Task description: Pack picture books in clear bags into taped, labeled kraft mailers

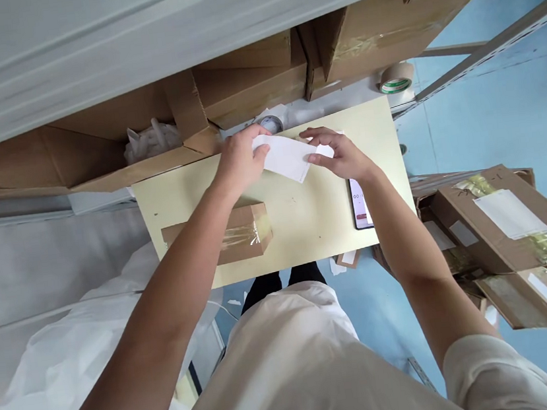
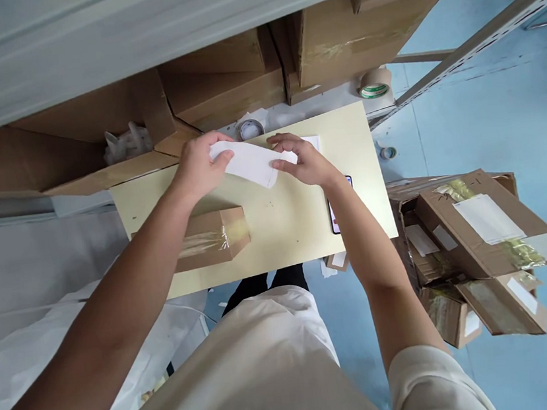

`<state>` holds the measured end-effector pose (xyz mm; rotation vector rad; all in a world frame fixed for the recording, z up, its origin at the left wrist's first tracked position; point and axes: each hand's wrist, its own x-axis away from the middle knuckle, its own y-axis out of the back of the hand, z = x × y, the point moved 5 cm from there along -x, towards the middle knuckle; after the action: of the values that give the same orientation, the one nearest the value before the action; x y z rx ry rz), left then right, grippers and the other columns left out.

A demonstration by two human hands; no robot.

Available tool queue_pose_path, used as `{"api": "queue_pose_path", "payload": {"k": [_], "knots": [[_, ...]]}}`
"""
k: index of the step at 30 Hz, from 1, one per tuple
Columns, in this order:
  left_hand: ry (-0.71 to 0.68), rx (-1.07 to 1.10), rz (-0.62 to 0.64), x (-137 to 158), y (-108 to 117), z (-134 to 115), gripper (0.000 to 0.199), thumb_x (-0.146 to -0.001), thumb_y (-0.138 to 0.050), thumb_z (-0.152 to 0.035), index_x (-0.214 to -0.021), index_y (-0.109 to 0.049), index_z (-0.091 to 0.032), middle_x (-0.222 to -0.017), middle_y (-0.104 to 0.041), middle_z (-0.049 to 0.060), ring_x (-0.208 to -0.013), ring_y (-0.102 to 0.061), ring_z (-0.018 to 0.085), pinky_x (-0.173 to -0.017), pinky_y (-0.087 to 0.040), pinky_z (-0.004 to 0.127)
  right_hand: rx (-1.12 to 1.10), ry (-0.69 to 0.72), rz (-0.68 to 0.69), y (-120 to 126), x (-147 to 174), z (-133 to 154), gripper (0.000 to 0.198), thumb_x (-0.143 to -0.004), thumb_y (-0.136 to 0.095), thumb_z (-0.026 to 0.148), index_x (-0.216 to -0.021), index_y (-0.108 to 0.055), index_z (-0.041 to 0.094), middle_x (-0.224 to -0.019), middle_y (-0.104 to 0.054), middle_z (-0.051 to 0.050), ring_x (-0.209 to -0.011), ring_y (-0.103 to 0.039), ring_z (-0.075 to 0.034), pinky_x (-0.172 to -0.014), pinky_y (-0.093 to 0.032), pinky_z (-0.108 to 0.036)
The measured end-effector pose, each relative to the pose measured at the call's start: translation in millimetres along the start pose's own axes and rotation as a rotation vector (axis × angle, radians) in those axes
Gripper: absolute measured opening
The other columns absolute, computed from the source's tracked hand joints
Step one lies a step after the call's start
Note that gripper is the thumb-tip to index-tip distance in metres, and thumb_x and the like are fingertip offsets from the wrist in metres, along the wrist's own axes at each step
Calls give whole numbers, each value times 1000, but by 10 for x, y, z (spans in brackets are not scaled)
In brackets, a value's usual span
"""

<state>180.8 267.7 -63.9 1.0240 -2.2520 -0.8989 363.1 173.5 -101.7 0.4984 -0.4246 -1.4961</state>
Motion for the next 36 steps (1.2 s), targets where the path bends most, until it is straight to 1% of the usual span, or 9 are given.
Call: {"api": "queue_pose_path", "payload": {"k": [4, 8, 12, 16, 19, 25, 30, 33, 36], "knots": [[-127, -187, -79, 63, 112, -277, 38, -81, -62, -29, -119, -59, -24, -123, -61, 9, -128, -42, 31, -111, -21, 50, -82, 53, 83, -96, -118, 37, 43, -85, -52, 59, -90, -66, 19, -94, -70, -7, -89, -62, -23, -92, -42, -45], [-304, -240, 97, 44, -163, -513, 23, -85, -57, -28, -105, -68, -27, -108, -68, 7, -124, -45, 30, -111, -7, 56, -15, 83, 97, -150, -111, 75, 38, -85, -55, 56, -87, -66, 19, -87, -70, -5, -81, -62, -22, -97, -36, -49], [-266, -244, 184, -27, -310, -436, 23, -89, -51, -27, -84, -72, -24, -85, -70, 5, -107, -56, 26, -109, -9, 55, 21, 87, 108, -130, -69, 21, 35, -87, -53, 53, -88, -67, 21, -86, -70, -5, -81, -61, -22, -99, -34, -49], [-204, -223, 212, -63, -362, -313, 23, -89, -51, -28, -80, -72, -23, -80, -69, 3, -101, -57, 24, -106, -13, 53, 32, 111, 94, -125, -42, -27, 37, -89, -49, 54, -86, -66, 22, -84, -70, -4, -81, -62, -20, -104, -29, -49], [-149, -191, 212, -85, -404, -234, 22, -88, -52, -29, -79, -71, -22, -79, -69, 3, -97, -59, 23, -104, -18, 49, 33, 120, 87, -122, -32, -42, 40, -89, -47, 57, -86, -65, 21, -84, -70, -5, -81, -62, -20, -101, -33, -47], [-48, -91, 98, -212, -330, -17, 21, -88, -54, -32, -83, -68, -18, -75, -66, 5, -94, -60, 22, -95, -31, 40, 12, 71, 59, -29, 12, -167, 41, -89, -47, 56, -84, -66, 20, -85, -69, -7, -82, -62, -22, -85, -45, -38], [-45, 16, -149, -290, -45, 201, 27, -89, -54, -40, -84, -66, -17, -77, -65, 6, -94, -59, 23, -91, -37, 36, -20, -12, -16, 130, 48, -419, 43, -87, -48, 59, -88, -67, 20, -89, -69, -7, -87, -64, -23, -87, -46, -41], [-43, 106, -231, -236, 94, 263, 29, -89, -53, -42, -82, -64, -16, -76, -63, 5, -89, -59, 21, -86, -40, 33, -44, -26, -129, 272, 80, -446, 51, -81, -53, 65, -107, -63, 23, -112, -66, -10, -110, -58, -28, -98, -43, -46], [-43, 204, -268, -91, 174, 176, 26, -89, -54, -38, -81, -64, -15, -73, -62, 3, -81, -59, 17, -79, -42, 29, -62, -28, -289, 343, 154, -180, 73, -75, -56, 70, -132, -47, 26, -138, -49, -11, -135, -37, -32, -109, -32, -54]]}}
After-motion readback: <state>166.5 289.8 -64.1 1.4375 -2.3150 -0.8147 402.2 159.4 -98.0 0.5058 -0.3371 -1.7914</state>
